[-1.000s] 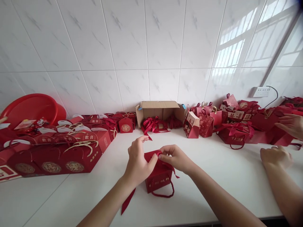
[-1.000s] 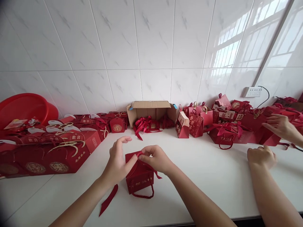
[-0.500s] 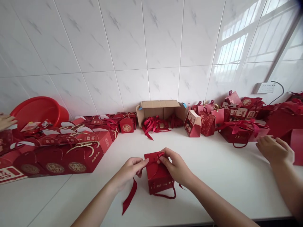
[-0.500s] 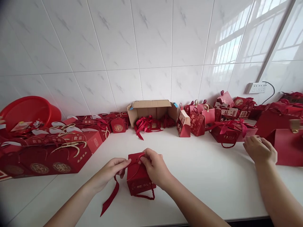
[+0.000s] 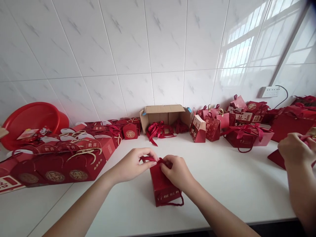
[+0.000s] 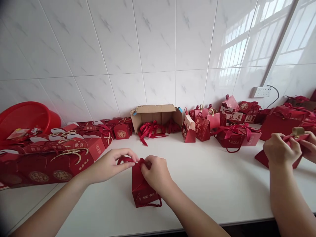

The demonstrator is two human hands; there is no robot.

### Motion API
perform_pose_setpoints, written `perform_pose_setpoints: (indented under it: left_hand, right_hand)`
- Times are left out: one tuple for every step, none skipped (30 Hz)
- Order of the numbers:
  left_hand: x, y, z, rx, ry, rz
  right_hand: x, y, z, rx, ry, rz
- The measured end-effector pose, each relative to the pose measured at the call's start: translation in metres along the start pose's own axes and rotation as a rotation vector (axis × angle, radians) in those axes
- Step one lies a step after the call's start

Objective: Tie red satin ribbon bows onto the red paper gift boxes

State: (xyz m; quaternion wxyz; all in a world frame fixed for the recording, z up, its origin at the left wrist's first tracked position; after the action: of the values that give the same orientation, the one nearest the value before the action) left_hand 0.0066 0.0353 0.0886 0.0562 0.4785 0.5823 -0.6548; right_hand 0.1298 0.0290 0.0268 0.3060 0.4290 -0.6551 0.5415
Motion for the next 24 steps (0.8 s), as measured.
perform_pose_setpoints:
  left_hand:
    - [-0.006,0.003,-0.007,0.035,0.023,0.007]
    - [-0.011,0.006,-0.014,0.060,0.041,0.001]
    - [-0.014,0.008,-0.021,0.074,0.055,-0.013]
    - [-0.016,0.009,-0.027,0.077,0.065,-0.029]
    - [-0.017,0.010,-0.032,0.079,0.073,-0.043]
    - [-0.019,0.012,-0.036,0.084,0.082,-0.054]
    - [-0.020,0.014,-0.039,0.093,0.093,-0.057]
    - [-0.021,0.017,-0.041,0.111,0.111,-0.055]
    - [-0.022,0.021,-0.043,0.140,0.132,-0.052]
    - [-0.023,0.025,-0.044,0.169,0.150,-0.051]
    - [-0.023,0.028,-0.046,0.177,0.164,-0.057]
    - [-0.021,0.027,-0.048,0.141,0.168,-0.080]
    - [-0.018,0.022,-0.050,0.052,0.157,-0.124]
    - [-0.013,0.012,-0.052,-0.082,0.129,-0.179]
    - [-0.008,0.001,-0.050,-0.236,0.086,-0.227]
    - [-0.001,-0.009,-0.046,-0.366,0.034,-0.254]
    - [0.007,-0.016,-0.041,-0.437,-0.018,-0.248]
    - [0.015,-0.016,-0.035,-0.438,-0.065,-0.213]
    - [0.022,-0.013,-0.031,-0.384,-0.095,-0.156]
    - [0.028,-0.006,-0.026,-0.304,-0.108,-0.096]
    - [0.032,0.001,-0.020,-0.233,-0.109,-0.044]
    - [0.035,0.007,-0.014,-0.194,-0.105,0.000]
    - [0.037,0.012,-0.009,-0.187,-0.100,0.039]
    - [0.039,0.015,-0.004,-0.207,-0.096,0.080]
  right_hand:
    - [0.003,0.001,0.000,0.029,-0.024,-0.012]
    - [0.005,0.002,0.001,0.064,-0.048,-0.034]
    - [0.007,0.004,0.002,0.103,-0.067,-0.062]
    - [0.007,0.006,0.003,0.142,-0.076,-0.091]
    - [0.006,0.007,0.005,0.172,-0.076,-0.117]
    - [0.004,0.007,0.006,0.190,-0.068,-0.139]
    - [0.002,0.007,0.007,0.194,-0.055,-0.152]
    - [0.000,0.007,0.007,0.185,-0.041,-0.157]
    - [-0.002,0.007,0.007,0.172,-0.034,-0.156]
    - [-0.003,0.007,0.007,0.157,-0.033,-0.155]
    - [-0.003,0.007,0.006,0.144,-0.034,-0.156]
    - [-0.004,0.007,0.005,0.133,-0.035,-0.160]
    - [-0.004,0.008,0.004,0.123,-0.035,-0.168]
    - [-0.005,0.008,0.003,0.114,-0.029,-0.179]
    - [-0.007,0.009,0.002,0.108,-0.018,-0.194]
    - [-0.009,0.009,0.001,0.104,-0.005,-0.208]
    - [-0.010,0.010,0.001,0.102,0.004,-0.219]
    - [-0.012,0.010,0.001,0.098,0.010,-0.231]
    - [-0.013,0.010,0.001,0.090,0.012,-0.243]
    - [-0.013,0.010,0.001,0.084,0.011,-0.255]
    - [-0.013,0.010,0.002,0.079,0.009,-0.265]
    - [-0.013,0.010,0.002,0.077,0.008,-0.275]
    - [-0.013,0.011,0.003,0.080,0.006,-0.283]
    - [-0.012,0.011,0.003,0.083,0.002,-0.286]
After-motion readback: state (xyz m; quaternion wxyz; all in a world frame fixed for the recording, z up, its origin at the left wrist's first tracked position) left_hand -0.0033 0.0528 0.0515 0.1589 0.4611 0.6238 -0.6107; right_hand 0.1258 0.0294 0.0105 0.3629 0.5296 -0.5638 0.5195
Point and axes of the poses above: each hand's wrist, its own z-axis away from the middle knuckle, its own y-axis out of the palm, x = y × z, the point moved 8 cm from there along -z, towards the middle knuckle, and after that the axes turned 1 degree about z, right-handed, at the moved point
